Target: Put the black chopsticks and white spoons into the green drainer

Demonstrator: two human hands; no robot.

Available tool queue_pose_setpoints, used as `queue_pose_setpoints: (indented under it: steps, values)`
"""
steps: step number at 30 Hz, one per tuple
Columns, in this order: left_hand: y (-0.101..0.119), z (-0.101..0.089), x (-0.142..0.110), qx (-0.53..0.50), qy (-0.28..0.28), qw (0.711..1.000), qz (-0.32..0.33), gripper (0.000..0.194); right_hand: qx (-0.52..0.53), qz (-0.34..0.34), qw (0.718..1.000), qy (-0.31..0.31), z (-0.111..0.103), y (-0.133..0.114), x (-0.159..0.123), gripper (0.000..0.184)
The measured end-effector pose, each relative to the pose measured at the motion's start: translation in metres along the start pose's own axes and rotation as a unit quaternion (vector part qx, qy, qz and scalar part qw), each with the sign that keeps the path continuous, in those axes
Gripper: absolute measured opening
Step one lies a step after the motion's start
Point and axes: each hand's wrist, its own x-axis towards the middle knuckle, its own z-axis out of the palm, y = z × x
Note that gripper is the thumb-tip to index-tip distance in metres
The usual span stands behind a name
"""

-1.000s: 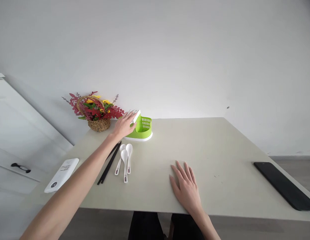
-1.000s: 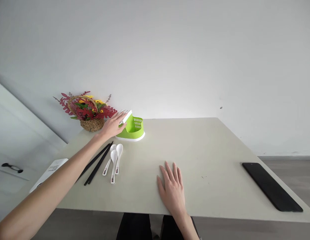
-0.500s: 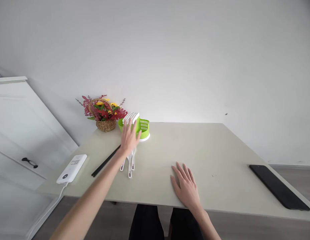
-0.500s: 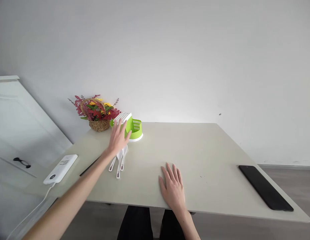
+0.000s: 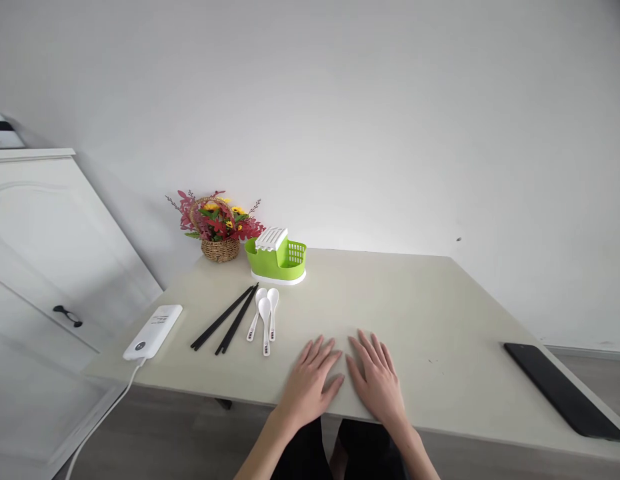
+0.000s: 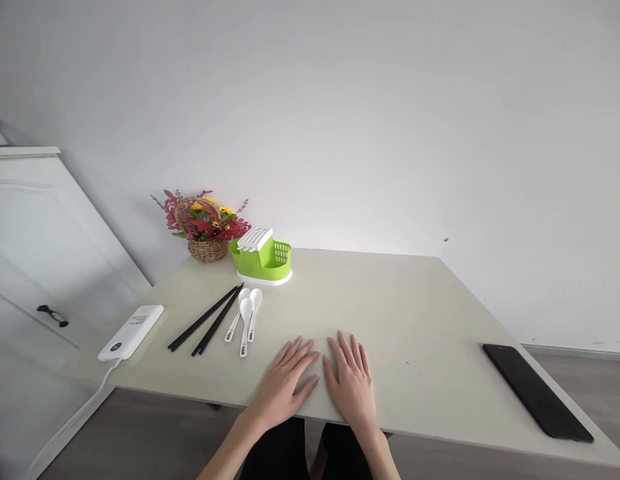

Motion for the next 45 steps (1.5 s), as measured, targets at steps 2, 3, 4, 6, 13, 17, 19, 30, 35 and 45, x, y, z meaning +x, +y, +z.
queue_pose_setpoints:
  steps: [2, 3, 4, 6, 13, 17, 19, 30, 35, 45]
  values:
    - [0.0035, -0.0021, -0.0004, 0.005, 0.005, 1.000, 0.000, 0.051, 0.000, 0.002, 1.000, -0.004, 0.0007, 0.0004, -0.0009, 0.057]
    - [0.0047, -0.0025, -0.0006, 0.006, 0.006, 1.000, -0.001, 0.051, 0.000, 0.004, 1.000, -0.005, 0.0009, 0.0005, -0.0012, 0.057]
    - [0.0056, -0.0027, -0.0009, 0.005, 0.006, 1.000, -0.001, 0.051, -0.001, 0.005, 1.000, -0.006, 0.0010, 0.0006, -0.0015, 0.057]
    - [0.0065, -0.0026, -0.0013, 0.004, 0.001, 1.000, -0.006, 0.049, -0.003, 0.005, 1.000, -0.006, 0.0012, 0.0009, -0.0020, 0.057]
    - [0.0076, -0.0019, -0.0001, -0.006, 0.000, 1.000, -0.019, 0.048, 0.001, -0.004, 1.000, 0.000, 0.0012, 0.0026, -0.0024, 0.058]
    - [0.0070, -0.0012, 0.0016, -0.006, 0.006, 1.000, -0.026, 0.047, 0.007, -0.005, 1.000, 0.000, -0.0003, 0.0021, -0.0018, 0.058]
    - [0.0062, -0.0008, 0.0025, -0.007, 0.009, 1.000, -0.026, 0.046, 0.012, -0.005, 1.000, 0.007, -0.0009, 0.0017, -0.0012, 0.057]
    - [0.0048, -0.0005, 0.0042, -0.010, 0.011, 0.999, -0.031, 0.044, 0.013, -0.004, 1.000, 0.013, -0.0019, 0.0004, 0.0012, 0.055]
    - [0.0039, 0.0008, 0.0046, -0.018, 0.014, 0.999, -0.030, 0.043, 0.014, -0.005, 1.000, 0.022, -0.0010, 0.0007, 0.0015, 0.053]
    - [0.0031, 0.0035, 0.0037, -0.027, 0.012, 0.999, -0.037, 0.043, 0.011, -0.003, 1.000, 0.018, -0.0020, 0.0012, 0.0015, 0.053]
